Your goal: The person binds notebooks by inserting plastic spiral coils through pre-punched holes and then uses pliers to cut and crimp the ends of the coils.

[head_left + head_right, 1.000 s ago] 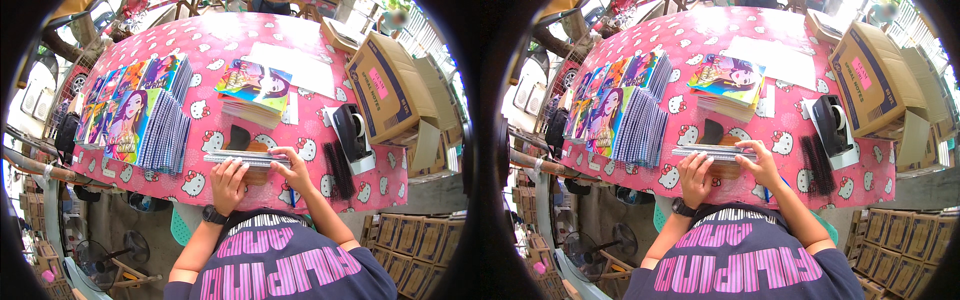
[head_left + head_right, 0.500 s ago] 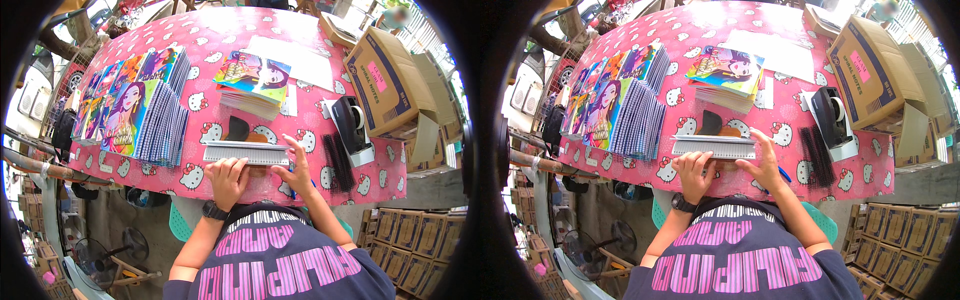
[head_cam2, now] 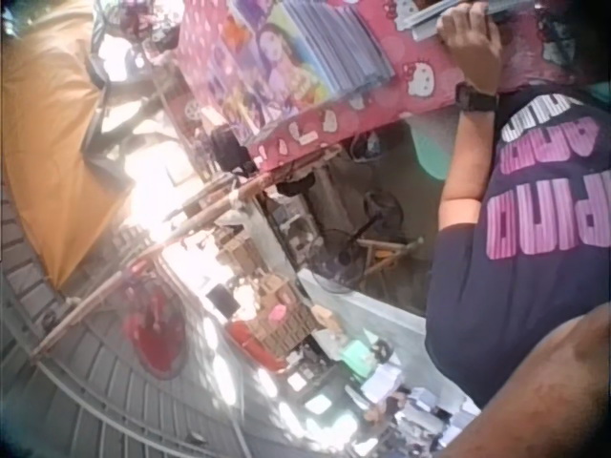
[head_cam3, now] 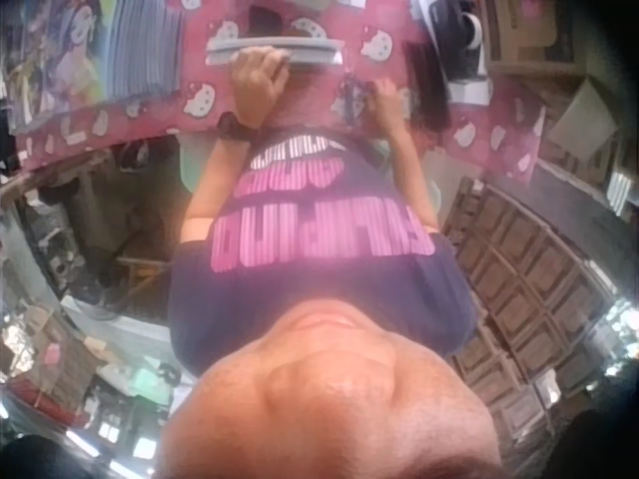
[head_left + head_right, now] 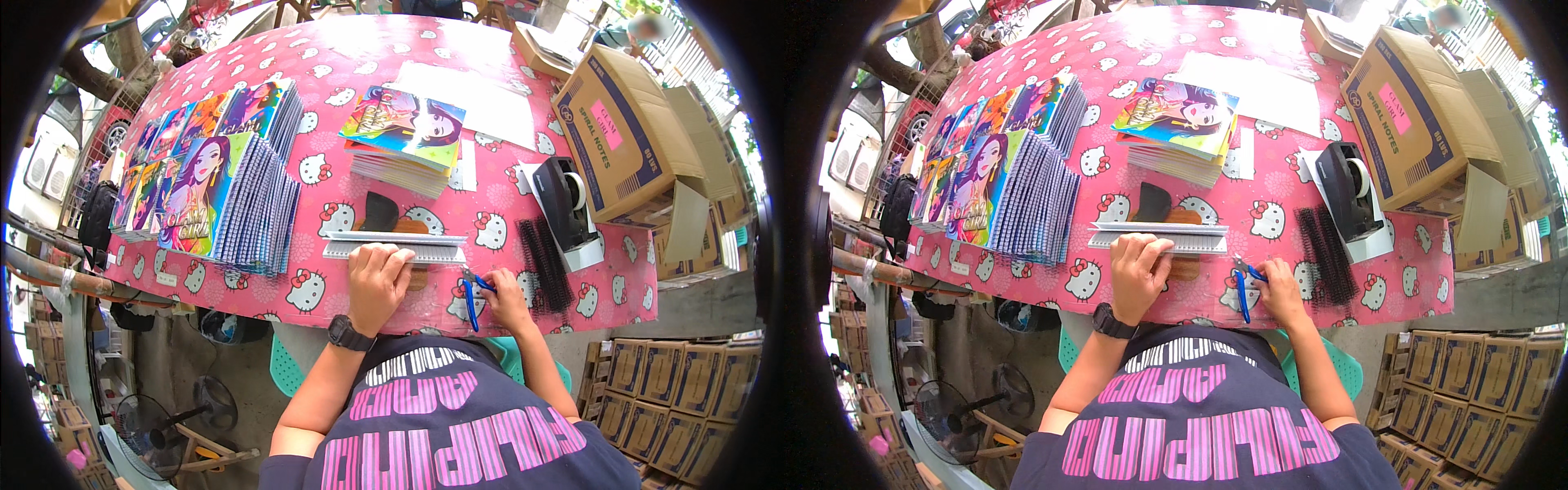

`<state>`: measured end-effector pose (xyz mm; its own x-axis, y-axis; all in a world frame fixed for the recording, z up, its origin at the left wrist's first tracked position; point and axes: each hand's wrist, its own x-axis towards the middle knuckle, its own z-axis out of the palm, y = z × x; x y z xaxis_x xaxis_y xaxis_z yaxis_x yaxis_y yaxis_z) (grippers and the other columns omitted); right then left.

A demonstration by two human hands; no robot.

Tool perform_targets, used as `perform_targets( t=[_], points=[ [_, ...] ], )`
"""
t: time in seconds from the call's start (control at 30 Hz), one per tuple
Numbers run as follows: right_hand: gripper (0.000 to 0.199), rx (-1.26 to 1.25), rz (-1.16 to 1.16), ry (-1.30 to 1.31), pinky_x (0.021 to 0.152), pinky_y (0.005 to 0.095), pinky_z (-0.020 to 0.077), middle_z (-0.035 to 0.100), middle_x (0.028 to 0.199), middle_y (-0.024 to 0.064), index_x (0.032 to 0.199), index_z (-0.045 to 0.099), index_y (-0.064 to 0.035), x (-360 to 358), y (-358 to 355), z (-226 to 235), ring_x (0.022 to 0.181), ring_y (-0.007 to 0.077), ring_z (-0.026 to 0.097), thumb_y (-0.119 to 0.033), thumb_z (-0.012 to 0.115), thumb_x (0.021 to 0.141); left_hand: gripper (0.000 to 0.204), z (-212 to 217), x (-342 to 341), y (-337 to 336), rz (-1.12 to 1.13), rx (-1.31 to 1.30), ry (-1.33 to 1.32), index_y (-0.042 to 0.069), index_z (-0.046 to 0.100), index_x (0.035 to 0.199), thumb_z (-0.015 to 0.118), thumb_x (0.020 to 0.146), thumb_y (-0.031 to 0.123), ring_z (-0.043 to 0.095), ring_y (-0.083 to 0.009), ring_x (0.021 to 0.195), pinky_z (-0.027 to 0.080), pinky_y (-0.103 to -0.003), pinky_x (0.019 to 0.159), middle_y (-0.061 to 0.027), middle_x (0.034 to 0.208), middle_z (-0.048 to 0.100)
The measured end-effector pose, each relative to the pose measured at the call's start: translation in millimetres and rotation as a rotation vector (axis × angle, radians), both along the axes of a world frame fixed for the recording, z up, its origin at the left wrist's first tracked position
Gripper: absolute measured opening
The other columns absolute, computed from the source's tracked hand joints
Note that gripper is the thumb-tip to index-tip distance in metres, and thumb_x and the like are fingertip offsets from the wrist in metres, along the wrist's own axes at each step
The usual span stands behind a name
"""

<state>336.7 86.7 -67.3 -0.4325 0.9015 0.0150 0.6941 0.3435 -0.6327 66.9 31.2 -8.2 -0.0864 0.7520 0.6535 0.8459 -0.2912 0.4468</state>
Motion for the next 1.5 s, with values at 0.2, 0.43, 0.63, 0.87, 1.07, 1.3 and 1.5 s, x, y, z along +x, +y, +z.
perform_targets(
  t=[0.2, 0.43, 0.63, 0.87, 1.07, 1.3, 1.5],
  points=[
    [0.021, -0.077, 0.222, 0.14, 0.078, 0.0377, 0.0453, 0.053, 0.092, 0.013, 0.098, 0.056, -0.0005, -19, 0, 43, 0.089, 0.0299, 0.054, -0.002, 0.066, 0.079, 0.02, 5, 4, -4, 0.015, -0.024, -0.001, 0.013, 0.067, 0.09, 0.071, 0.072, 0.007, 0.052, -0.022, 0.088, 0.036, -0.039, 0.082, -0.0013, 0.09, 0.057],
    [0.023, -0.209, 0.284, 0.288, 0.077, 0.035, 0.0466, 0.051, 0.092, 0.011, 0.101, 0.056, -0.0003, -27, -2, 64, 0.087, 0.0253, 0.055, 0.002, 0.065, 0.079, 0.016, -4, 7, -9, -0.012, -0.051, -0.097, 0.014, 0.061, 0.079, 0.068, 0.069, 0.003, 0.056, -0.0199, 0.088, 0.033, -0.039, 0.088, 0.0004, 0.087, 0.061],
    [0.025, -0.32, 0.372, 0.351, 0.08, 0.0355, 0.0485, 0.056, 0.094, 0.0116, 0.105, 0.055, -0.0001, -28, -4, 60, 0.088, 0.0252, 0.059, 0.003, 0.062, 0.082, 0.016, -6, 5, -9, -0.045, -0.098, -0.153, 0.014, 0.057, 0.075, 0.063, 0.07, 0.0, 0.06, -0.0182, 0.084, 0.032, -0.039, 0.092, 0.001, 0.084, 0.063],
    [0.028, -0.409, 0.42, 0.347, 0.084, 0.0371, 0.0489, 0.063, 0.101, 0.0155, 0.113, 0.053, 0.001, -42, -12, 68, 0.095, 0.0263, 0.063, -0.001, 0.062, 0.086, 0.023, 6, 6, -4, -0.051, -0.105, -0.177, 0.015, 0.063, 0.088, 0.065, 0.071, 0.0, 0.06, -0.0189, 0.084, 0.034, -0.037, 0.086, 0.0005, 0.086, 0.064],
    [0.021, -0.377, 0.347, 0.197, 0.081, 0.0375, 0.0496, 0.064, 0.1, 0.0164, 0.107, 0.055, 0.0, -21, 8, 53, 0.091, 0.0286, 0.065, -0.002, 0.061, 0.087, 0.019, 19, -12, 30, -0.12, -0.045, -0.073, 0.013, 0.071, 0.091, 0.074, 0.072, 0.01, 0.057, -0.0223, 0.088, 0.04, -0.036, 0.079, -0.0013, 0.087, 0.062],
    [0.029, 0.083, 0.074, -0.2, 0.091, 0.0384, 0.0419, 0.058, 0.104, 0.0148, 0.103, 0.059, -0.0048, 9, 35, 0, 0.102, 0.0321, 0.052, -0.007, 0.067, 0.075, 0.03, 20, -19, 58, -0.095, -0.148, 0.037, 0.019, 0.073, 0.105, 0.074, 0.075, 0.021, 0.054, -0.0181, 0.103, 0.03, -0.04, 0.094, 0.0024, 0.103, 0.063],
    [0.023, -0.181, -0.125, 0.992, 0.096, 0.0384, 0.039, 0.056, 0.119, 0.0097, 0.103, 0.061, -0.0021, -55, 38, 49, 0.114, 0.0229, 0.049, -0.018, 0.057, 0.087, 0.086, 4, -32, 28, 0.382, 0.057, -0.108, 0.012, 0.038, 0.142, 0.08, 0.071, 0.034, 0.036, -0.0251, 0.132, 0.02, -0.053, 0.108, -0.0087, 0.144, 0.036]
  ],
)
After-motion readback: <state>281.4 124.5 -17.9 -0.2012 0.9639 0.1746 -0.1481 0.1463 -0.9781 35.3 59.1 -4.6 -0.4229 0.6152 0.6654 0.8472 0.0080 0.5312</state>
